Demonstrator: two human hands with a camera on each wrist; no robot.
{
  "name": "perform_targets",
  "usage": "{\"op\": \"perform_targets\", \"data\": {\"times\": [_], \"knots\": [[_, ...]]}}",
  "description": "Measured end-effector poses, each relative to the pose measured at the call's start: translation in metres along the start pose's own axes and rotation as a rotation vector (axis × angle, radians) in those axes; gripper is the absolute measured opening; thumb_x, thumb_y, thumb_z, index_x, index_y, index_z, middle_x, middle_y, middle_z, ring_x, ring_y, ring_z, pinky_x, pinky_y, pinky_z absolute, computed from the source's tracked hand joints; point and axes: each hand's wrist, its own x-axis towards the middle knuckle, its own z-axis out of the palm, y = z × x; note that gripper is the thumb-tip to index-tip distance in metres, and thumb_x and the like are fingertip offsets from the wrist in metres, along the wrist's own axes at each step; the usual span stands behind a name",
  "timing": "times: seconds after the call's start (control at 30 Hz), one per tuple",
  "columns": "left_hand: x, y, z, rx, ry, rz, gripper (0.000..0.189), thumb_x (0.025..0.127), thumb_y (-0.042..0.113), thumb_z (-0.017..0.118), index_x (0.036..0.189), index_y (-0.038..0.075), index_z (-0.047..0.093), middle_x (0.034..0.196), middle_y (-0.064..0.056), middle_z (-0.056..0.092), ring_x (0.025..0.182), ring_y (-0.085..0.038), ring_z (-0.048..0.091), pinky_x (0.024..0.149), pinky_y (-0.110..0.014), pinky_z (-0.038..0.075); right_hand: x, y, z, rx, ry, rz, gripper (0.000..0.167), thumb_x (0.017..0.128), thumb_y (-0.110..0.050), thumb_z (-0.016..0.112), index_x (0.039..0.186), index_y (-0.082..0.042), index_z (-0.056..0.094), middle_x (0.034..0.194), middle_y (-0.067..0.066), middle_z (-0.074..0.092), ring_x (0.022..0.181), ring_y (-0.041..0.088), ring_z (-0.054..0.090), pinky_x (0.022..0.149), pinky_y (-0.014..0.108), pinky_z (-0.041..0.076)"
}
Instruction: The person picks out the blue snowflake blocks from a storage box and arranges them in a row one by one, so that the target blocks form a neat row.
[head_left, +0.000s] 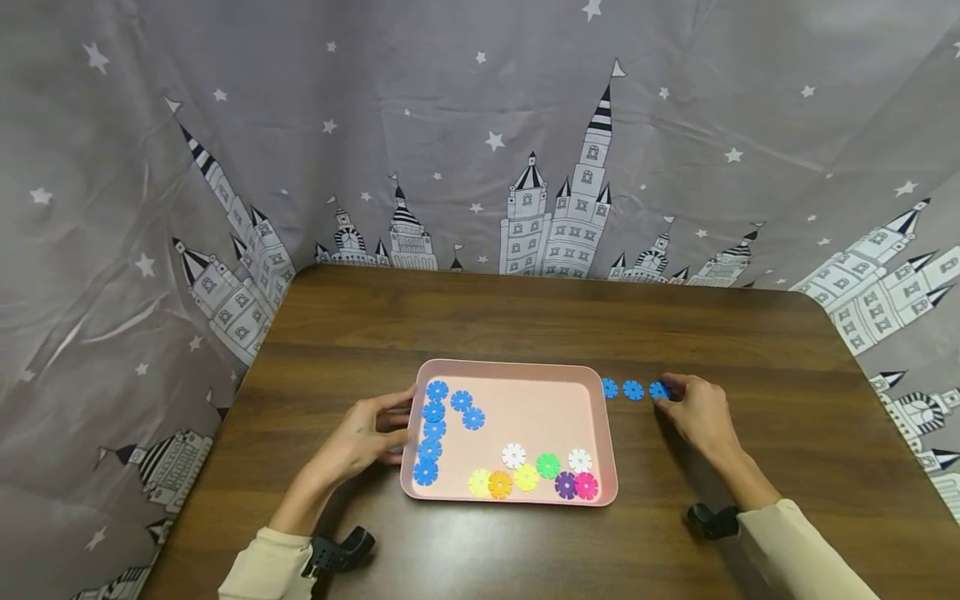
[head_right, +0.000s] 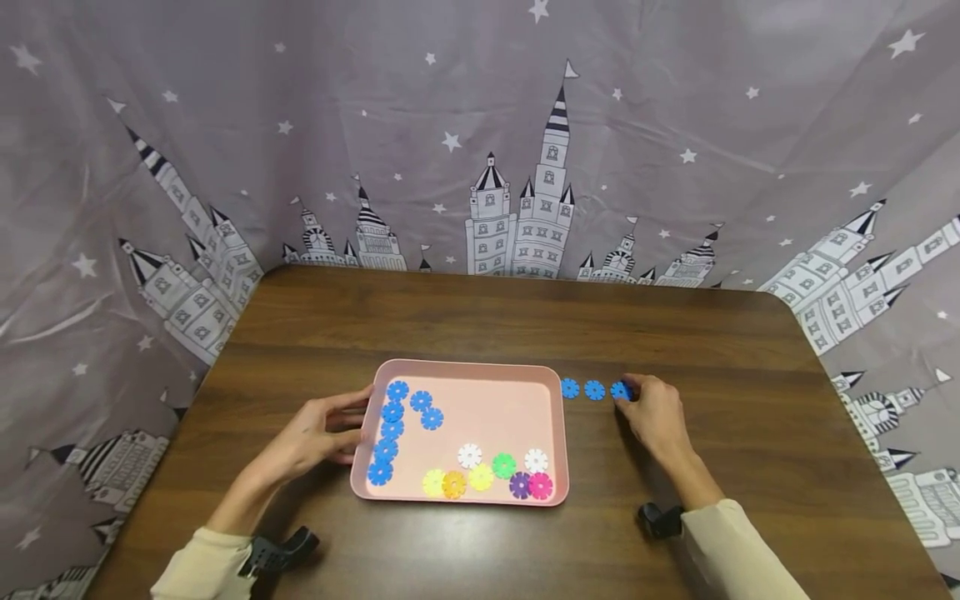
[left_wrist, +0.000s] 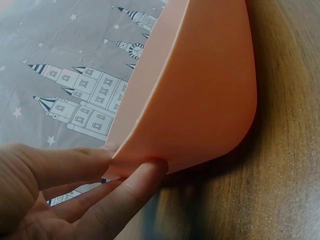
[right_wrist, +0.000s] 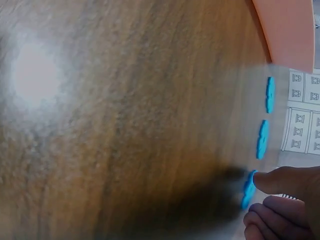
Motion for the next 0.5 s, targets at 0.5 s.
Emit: {"op": "perform_targets", "data": {"times": [0.5], "knots": [[-0.001,0.001,0.0,0.006,0.01,-0.011,0.063,0.088,-0.013,0.063,0.147,-0.004,0.04,0.133,-0.032,0.053,0.111,-0.042,0.06,0.061,-0.042,0.062,0.015,-0.074,-0.003,0.115,-0.048,-0.055,0.043,0.083,-0.009,0.075,0.123,0.005,0.066,0.114,0.026,0.067,0.102,0.039,0.065,0.08,0.05,0.056]]}}
